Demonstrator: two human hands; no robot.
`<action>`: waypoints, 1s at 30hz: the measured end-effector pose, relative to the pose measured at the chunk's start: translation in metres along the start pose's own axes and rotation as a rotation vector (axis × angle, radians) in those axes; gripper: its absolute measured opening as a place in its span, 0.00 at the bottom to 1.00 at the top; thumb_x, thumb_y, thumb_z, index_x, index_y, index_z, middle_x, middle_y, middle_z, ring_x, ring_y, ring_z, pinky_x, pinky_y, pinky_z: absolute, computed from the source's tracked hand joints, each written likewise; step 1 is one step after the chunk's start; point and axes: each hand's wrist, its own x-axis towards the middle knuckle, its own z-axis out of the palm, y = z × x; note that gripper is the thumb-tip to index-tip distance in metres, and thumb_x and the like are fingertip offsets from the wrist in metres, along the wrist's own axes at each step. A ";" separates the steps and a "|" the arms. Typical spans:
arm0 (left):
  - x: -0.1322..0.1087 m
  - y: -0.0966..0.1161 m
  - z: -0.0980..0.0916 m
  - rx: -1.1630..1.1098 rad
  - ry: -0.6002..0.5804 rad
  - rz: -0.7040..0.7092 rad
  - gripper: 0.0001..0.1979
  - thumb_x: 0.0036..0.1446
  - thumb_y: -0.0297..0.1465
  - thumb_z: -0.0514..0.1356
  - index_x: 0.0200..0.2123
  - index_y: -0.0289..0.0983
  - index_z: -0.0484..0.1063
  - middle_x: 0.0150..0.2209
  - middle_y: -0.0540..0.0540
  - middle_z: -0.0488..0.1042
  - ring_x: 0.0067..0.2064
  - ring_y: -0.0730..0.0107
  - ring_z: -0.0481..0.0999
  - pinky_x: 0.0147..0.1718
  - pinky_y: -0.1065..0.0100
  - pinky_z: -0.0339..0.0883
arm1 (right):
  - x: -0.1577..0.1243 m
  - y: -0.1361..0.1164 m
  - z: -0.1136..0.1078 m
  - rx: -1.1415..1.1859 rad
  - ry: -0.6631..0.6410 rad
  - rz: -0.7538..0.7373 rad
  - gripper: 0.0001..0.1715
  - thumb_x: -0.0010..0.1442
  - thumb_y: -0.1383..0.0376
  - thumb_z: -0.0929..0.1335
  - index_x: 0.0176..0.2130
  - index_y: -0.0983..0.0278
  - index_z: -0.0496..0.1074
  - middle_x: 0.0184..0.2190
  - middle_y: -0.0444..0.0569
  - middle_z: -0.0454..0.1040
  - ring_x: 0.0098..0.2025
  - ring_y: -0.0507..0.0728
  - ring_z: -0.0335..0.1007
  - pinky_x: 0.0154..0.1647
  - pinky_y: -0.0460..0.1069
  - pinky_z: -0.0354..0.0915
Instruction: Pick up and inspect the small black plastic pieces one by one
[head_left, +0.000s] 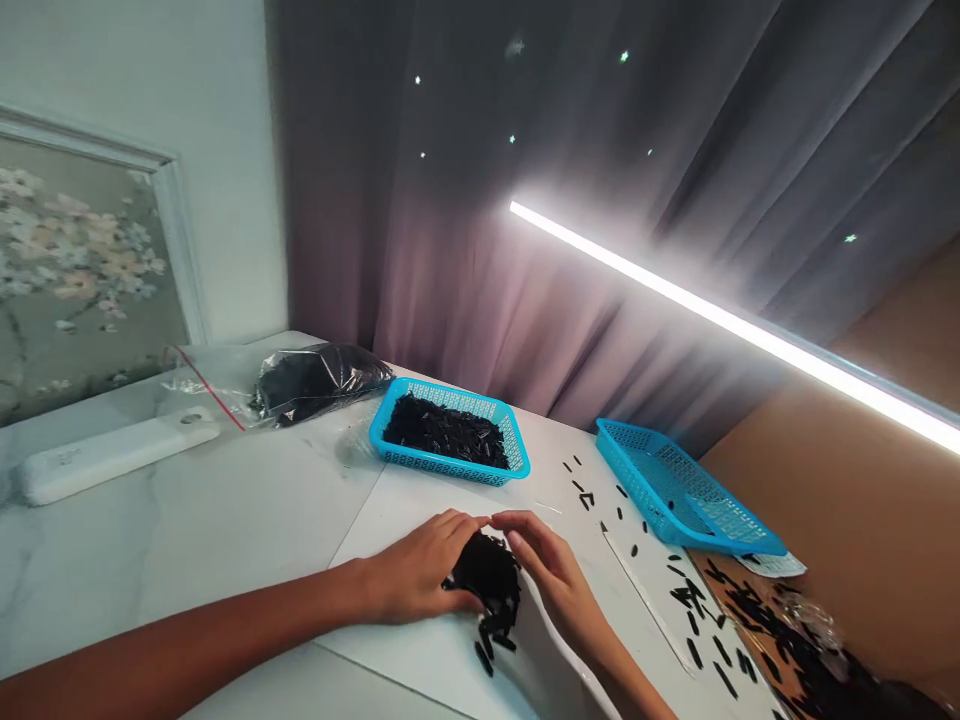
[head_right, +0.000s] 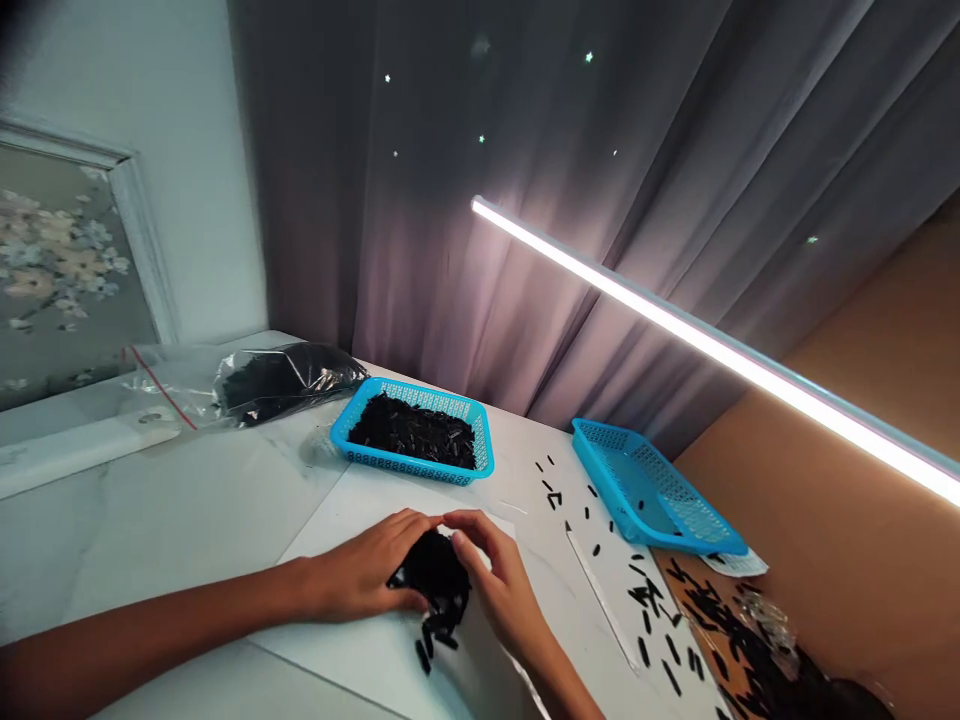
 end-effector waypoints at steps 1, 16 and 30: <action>0.000 0.000 0.001 0.007 0.014 -0.005 0.31 0.58 0.42 0.65 0.60 0.38 0.62 0.54 0.38 0.69 0.56 0.50 0.67 0.56 0.52 0.63 | -0.003 0.002 -0.003 -0.061 -0.043 -0.020 0.19 0.60 0.55 0.72 0.48 0.59 0.78 0.51 0.54 0.77 0.57 0.66 0.69 0.63 0.60 0.57; 0.003 -0.001 -0.001 -0.134 0.165 -0.155 0.14 0.67 0.39 0.52 0.42 0.36 0.72 0.37 0.46 0.75 0.38 0.66 0.73 0.40 0.67 0.65 | -0.005 0.026 0.013 -0.224 -0.035 -0.166 0.16 0.57 0.61 0.72 0.46 0.59 0.79 0.44 0.53 0.80 0.48 0.67 0.73 0.53 0.58 0.65; 0.010 -0.011 -0.002 -0.335 0.360 -0.243 0.21 0.67 0.47 0.52 0.42 0.34 0.72 0.36 0.45 0.76 0.37 0.66 0.75 0.39 0.66 0.66 | 0.010 0.037 -0.001 0.518 0.283 0.108 0.17 0.52 0.56 0.75 0.42 0.60 0.78 0.36 0.48 0.81 0.40 0.61 0.78 0.44 0.53 0.72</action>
